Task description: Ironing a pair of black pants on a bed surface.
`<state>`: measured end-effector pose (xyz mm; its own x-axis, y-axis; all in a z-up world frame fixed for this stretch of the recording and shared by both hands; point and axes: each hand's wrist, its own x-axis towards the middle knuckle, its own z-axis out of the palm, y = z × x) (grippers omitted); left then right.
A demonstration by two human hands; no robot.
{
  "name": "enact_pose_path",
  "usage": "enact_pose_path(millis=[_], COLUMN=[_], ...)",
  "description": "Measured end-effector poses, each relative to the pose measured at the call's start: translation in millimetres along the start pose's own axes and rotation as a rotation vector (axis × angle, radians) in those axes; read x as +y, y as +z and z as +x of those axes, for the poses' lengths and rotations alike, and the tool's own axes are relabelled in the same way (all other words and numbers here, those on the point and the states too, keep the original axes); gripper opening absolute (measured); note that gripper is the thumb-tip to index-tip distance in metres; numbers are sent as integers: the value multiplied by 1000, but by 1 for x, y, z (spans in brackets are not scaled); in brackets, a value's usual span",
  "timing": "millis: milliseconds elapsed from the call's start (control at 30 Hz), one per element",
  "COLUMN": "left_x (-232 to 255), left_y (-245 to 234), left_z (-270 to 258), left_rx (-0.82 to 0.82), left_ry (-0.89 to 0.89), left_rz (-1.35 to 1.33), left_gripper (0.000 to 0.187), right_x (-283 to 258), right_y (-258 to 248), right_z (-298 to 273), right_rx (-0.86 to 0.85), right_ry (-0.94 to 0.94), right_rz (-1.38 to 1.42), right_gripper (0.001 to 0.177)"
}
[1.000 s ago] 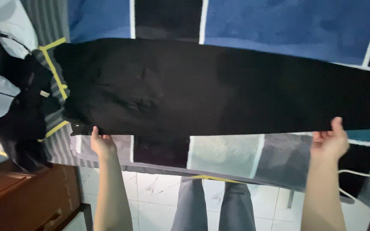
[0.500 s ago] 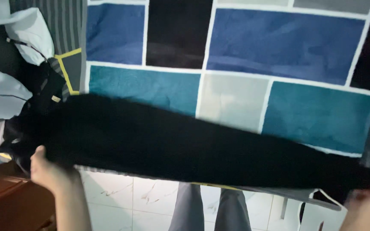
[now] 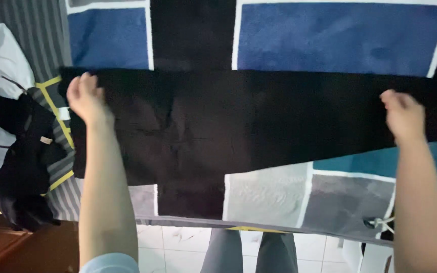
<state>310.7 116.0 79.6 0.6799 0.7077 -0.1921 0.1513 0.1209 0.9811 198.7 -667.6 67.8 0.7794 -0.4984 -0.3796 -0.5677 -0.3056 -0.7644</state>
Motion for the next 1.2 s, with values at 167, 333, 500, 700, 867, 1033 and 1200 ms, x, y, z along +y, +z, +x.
enact_pose_path(millis=[167,333,500,700,867,1033,1200], left_x=[-41,-73,-123,-98,-109,-120,-117], left_y=[-29,-147,-231,-214,-215,-213,-216], left_z=[-53,-151,-188,-182,-166,-164,-192], left_rx=[-154,166,346,136,128,326,398], left_ry=[55,313,-422,-504,-478,-489,-24], left_rz=[164,561,105,-84,84,165,539], left_gripper=[41,43,56,44,43,54,64], right_x=[58,139,181,110,145,100,57], right_y=[21,9,-20,-1,-20,-23,-11], right_z=[-61,-105,-94,-76,-57,-72,-97], right_rx=[211,584,421,583,438,342,533], right_ry=[-312,-23,226,305,293,263,-10], right_rz=[-522,-148,683,424,478,642,487], right_gripper=[36,70,28,26,31,21,23])
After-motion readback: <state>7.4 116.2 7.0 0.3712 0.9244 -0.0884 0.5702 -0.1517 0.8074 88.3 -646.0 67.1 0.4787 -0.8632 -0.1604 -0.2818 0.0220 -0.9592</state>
